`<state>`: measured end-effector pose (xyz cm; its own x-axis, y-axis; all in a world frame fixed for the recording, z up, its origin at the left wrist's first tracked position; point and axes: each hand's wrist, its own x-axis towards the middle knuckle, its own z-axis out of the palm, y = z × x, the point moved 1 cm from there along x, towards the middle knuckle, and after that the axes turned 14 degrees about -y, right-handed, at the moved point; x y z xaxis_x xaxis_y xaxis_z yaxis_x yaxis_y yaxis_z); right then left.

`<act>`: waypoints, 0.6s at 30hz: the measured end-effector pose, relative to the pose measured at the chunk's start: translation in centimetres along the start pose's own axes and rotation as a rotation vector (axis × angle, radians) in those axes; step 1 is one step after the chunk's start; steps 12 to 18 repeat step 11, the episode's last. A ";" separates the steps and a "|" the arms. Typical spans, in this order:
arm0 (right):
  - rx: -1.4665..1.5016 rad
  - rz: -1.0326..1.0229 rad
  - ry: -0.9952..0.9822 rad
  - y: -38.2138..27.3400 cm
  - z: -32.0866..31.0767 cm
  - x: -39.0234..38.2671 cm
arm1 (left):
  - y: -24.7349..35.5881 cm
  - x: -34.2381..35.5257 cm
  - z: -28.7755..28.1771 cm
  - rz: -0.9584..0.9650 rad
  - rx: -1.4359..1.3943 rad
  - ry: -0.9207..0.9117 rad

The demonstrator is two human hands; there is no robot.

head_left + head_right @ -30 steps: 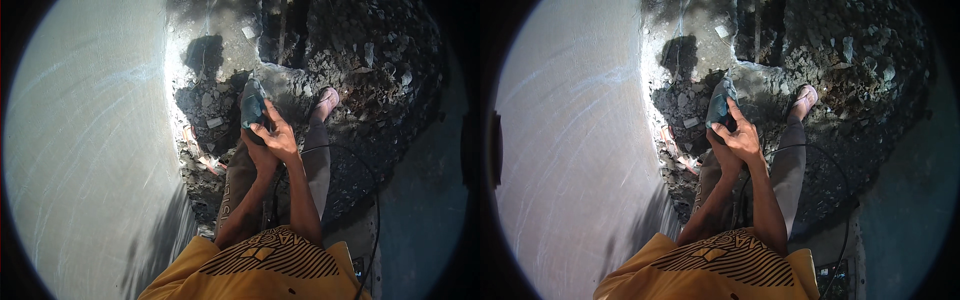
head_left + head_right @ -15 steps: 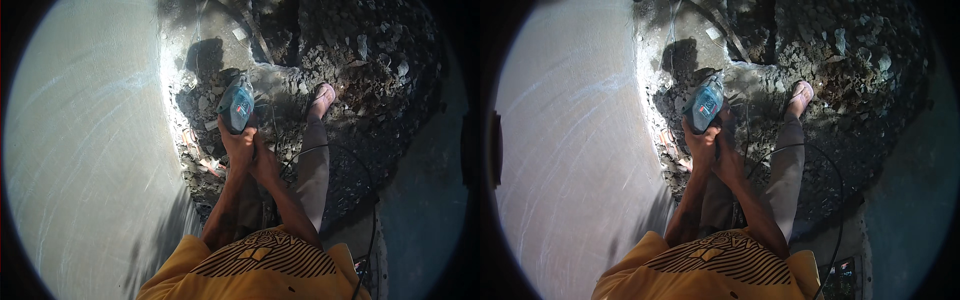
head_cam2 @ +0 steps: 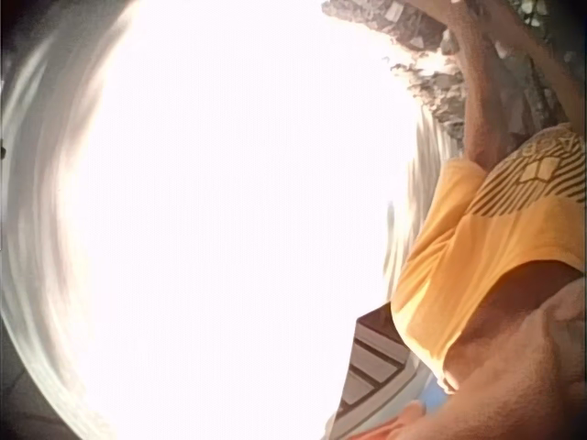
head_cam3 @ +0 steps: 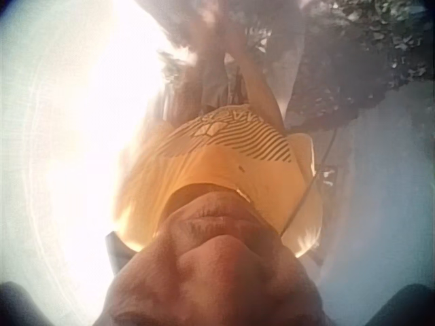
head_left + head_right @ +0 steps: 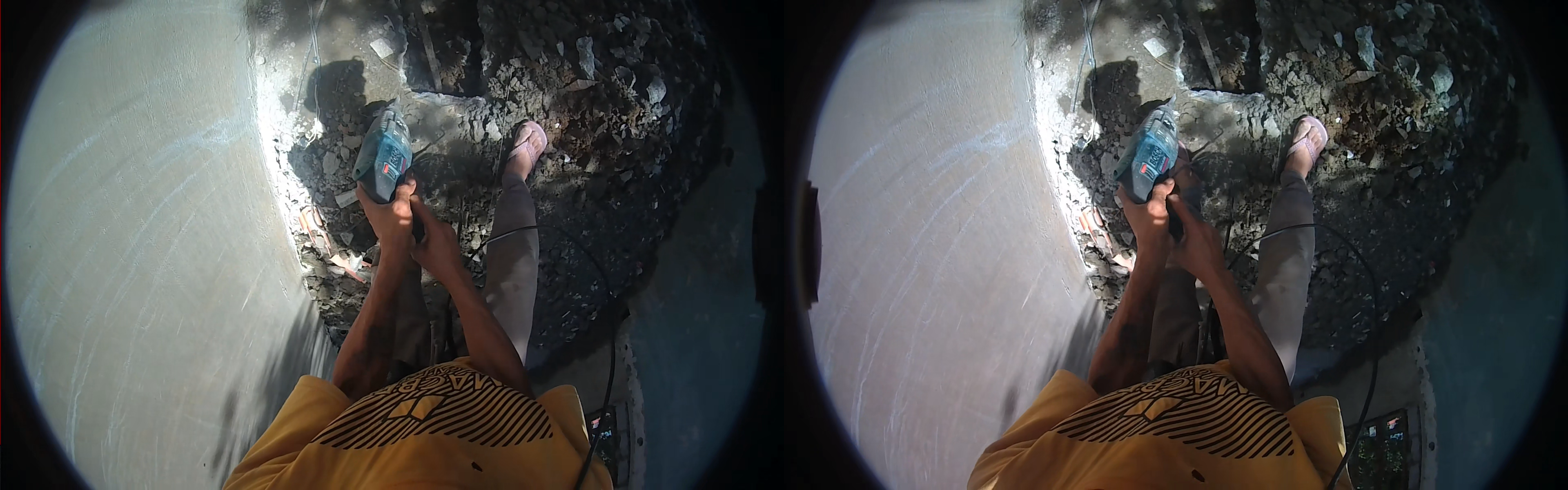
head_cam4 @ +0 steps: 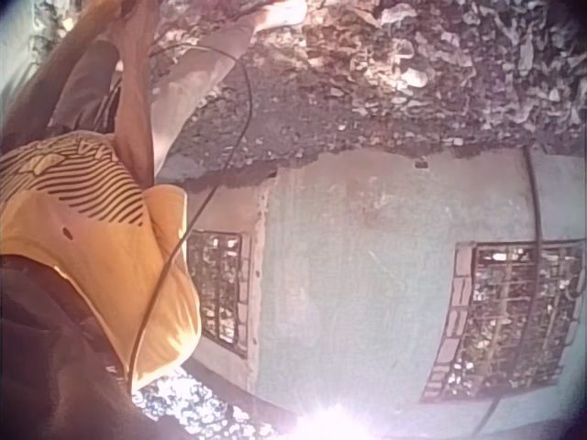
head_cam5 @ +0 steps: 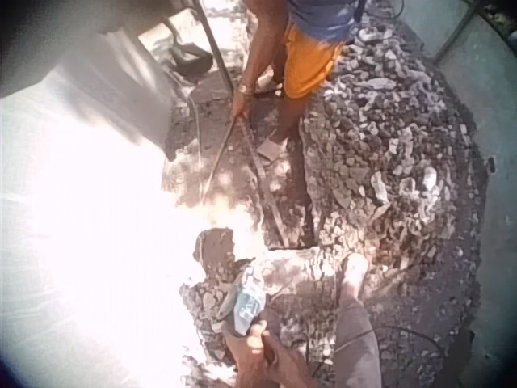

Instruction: Drilling into a concrete floor or foundation using a rotary hammer or demolition drill.

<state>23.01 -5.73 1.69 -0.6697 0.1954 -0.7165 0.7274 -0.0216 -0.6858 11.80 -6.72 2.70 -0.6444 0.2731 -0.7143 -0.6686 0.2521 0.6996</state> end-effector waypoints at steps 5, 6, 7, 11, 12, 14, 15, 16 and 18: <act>-0.289 0.131 0.174 -4.1 -1.9 1.4 | -1.3 3.6 -0.1 -0.040 -0.008 0.045; -0.319 0.066 0.284 -3.7 -2.3 1.8 | -0.9 4.0 1.0 0.011 0.035 0.092; -0.318 0.076 0.297 -2.8 -3.4 2.0 | -0.7 4.1 2.3 0.061 0.076 0.137; -0.227 -0.019 0.056 -4.1 -9.8 2.4 | -3.6 6.5 4.3 -0.040 0.118 0.224; -0.227 -0.019 0.056 -4.1 -9.8 2.4 | -3.6 6.5 4.3 -0.040 0.118 0.224; -0.227 -0.019 0.056 -4.1 -9.8 2.4 | -3.6 6.5 4.3 -0.040 0.118 0.224; -0.227 -0.019 0.056 -4.1 -9.8 2.4 | -3.6 6.5 4.3 -0.040 0.118 0.224; -0.227 -0.019 0.056 -4.1 -9.8 2.4 | -3.6 6.5 4.3 -0.040 0.118 0.224; -0.227 -0.019 0.056 -4.1 -9.8 2.4 | -3.6 6.5 4.3 -0.040 0.118 0.224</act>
